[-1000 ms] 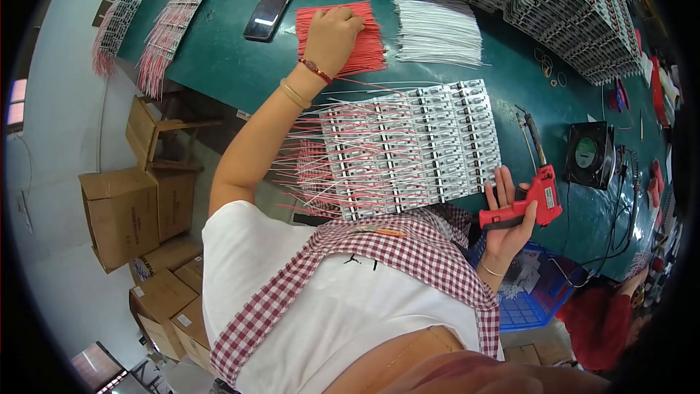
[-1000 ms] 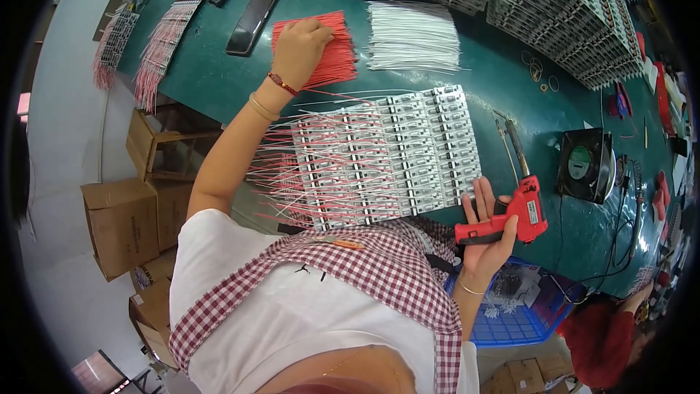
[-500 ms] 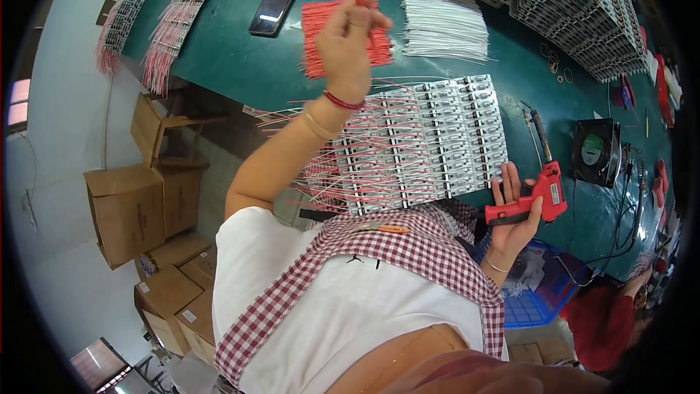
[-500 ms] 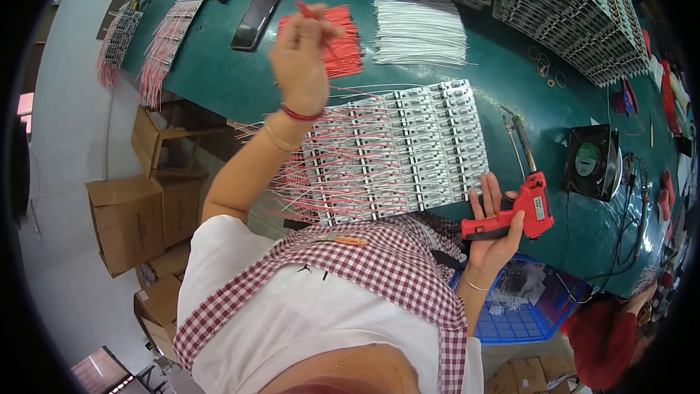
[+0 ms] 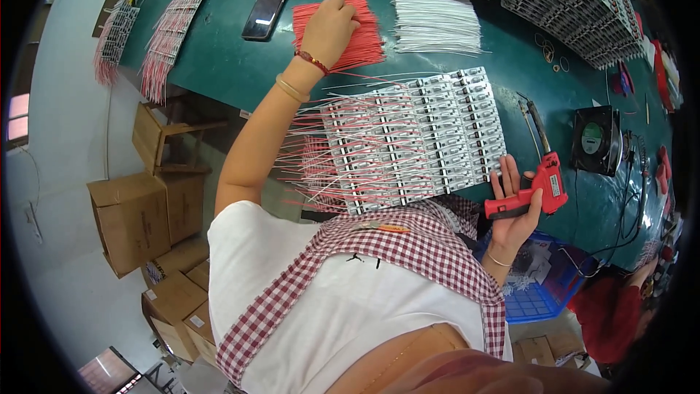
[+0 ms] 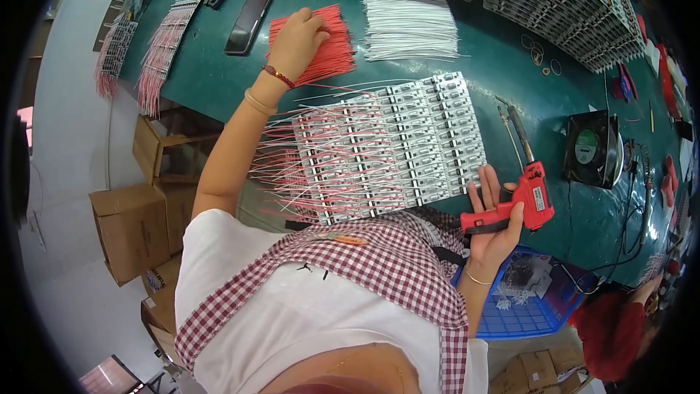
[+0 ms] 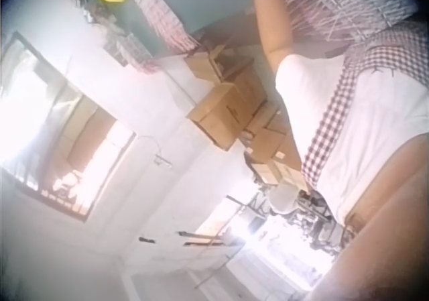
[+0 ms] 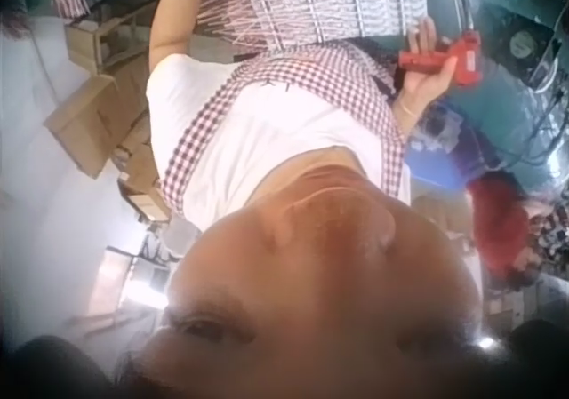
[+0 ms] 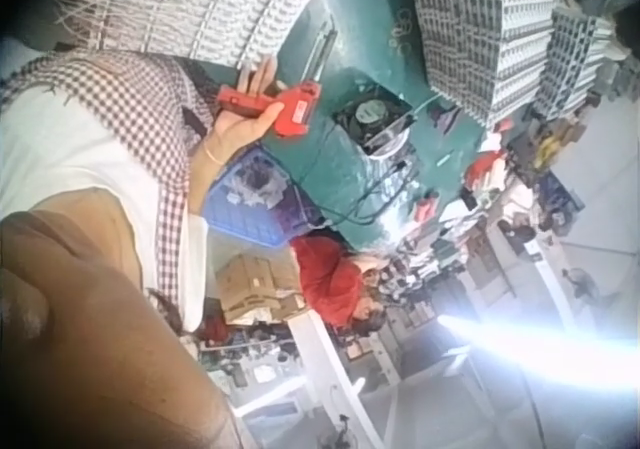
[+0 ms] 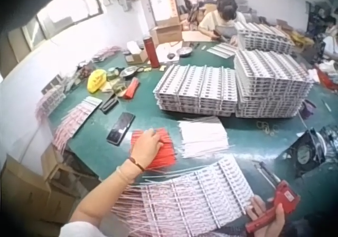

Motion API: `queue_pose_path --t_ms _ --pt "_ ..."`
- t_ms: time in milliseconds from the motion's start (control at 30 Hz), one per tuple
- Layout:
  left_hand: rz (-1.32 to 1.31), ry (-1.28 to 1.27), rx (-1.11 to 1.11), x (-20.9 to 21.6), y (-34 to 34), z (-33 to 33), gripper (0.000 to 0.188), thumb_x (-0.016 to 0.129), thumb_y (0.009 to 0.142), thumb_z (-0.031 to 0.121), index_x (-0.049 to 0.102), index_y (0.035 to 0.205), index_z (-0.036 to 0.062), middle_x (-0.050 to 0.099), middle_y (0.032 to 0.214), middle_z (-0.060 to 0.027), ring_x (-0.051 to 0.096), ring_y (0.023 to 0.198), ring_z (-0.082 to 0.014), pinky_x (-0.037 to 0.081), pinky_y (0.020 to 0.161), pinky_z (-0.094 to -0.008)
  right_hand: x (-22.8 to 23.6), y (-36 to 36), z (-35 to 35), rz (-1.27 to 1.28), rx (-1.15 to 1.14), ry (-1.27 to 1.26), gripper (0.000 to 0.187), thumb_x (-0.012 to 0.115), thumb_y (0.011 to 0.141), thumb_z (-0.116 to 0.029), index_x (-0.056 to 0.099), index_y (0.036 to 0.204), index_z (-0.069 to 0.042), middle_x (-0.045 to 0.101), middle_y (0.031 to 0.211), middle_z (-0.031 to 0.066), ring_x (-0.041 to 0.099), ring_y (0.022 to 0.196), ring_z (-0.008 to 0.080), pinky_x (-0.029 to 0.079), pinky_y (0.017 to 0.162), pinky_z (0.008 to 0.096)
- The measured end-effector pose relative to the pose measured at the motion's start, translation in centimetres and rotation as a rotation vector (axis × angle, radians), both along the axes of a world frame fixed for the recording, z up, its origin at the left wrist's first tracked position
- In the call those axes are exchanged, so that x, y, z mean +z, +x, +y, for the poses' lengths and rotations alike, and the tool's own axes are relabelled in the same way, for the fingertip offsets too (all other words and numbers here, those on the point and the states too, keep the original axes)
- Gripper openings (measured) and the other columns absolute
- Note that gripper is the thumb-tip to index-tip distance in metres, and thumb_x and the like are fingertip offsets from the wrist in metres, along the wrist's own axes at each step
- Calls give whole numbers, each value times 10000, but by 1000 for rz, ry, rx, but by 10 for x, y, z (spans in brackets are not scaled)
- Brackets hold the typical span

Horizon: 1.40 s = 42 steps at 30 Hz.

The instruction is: The person solders wires onto a strip of circuit board panels using a soldering iron.

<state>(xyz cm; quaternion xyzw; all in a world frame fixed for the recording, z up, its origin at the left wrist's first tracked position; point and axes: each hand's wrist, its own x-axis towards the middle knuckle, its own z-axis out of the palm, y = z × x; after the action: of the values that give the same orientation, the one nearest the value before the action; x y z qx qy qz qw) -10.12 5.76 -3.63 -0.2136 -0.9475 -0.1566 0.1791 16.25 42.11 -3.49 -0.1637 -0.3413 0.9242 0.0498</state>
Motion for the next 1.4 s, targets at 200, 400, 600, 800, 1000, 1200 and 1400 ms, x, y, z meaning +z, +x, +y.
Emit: queue_pose_path --t_ms 200,400,600,800,1000,1200,1400 --pt "63 19 12 -5 -3 1 110 649 839 108 650 907 22 588 912 -113 572 900 -315 499 776 -407 -1 0 2 -10 -8 7 370 461 1002 -389 468 1200 -77 415 1411 328 364 1373 428 311 1123 561" --pt "177 181 90 33 1 -3 125 547 938 116 630 934 22 607 870 -120 570 860 -308 472 746 -396 -1 -1 3 -15 -5 -8 372 464 1000 -391 469 1199 -76 417 1413 323 366 1373 426 309 1124 560" --pt "-152 903 -87 70 40 54 247 415 1051 206 577 960 43 569 811 -46 538 778 -156 439 712 -303 0 1 3 -17 -14 0 371 467 1000 -389 473 1196 -74 419 1408 328 364 1373 427 307 1125 562" --pt "-383 1085 -146 13 59 96 227 400 1053 184 550 1013 19 541 809 -20 510 750 -97 430 687 -236 3 0 1 -21 -3 9 358 467 1002 -375 476 1185 -68 399 1422 332 346 1385 424 306 1133 549" --pt "-265 1154 -212 9 60 103 246 427 1043 162 594 1148 16 535 806 -14 521 731 -92 433 648 -224 4 -1 -2 -46 -41 43 377 467 998 -396 475 1191 -72 433 1393 331 389 1355 427 332 1115 556" --pt "-283 1146 -203 21 65 96 227 538 1000 142 654 1099 -25 606 863 -26 594 763 -105 473 692 -219 4 -2 -1 -49 -28 28 368 461 1000 -387 474 1190 -72 431 1396 331 381 1362 425 328 1117 554" --pt "-630 1426 -192 37 61 85 192 562 983 128 638 1078 -21 646 940 -71 620 811 -142 511 742 -263 6 -1 -2 -50 -27 41 363 472 998 -375 473 1183 -62 401 1412 344 350 1379 432 303 1133 555"
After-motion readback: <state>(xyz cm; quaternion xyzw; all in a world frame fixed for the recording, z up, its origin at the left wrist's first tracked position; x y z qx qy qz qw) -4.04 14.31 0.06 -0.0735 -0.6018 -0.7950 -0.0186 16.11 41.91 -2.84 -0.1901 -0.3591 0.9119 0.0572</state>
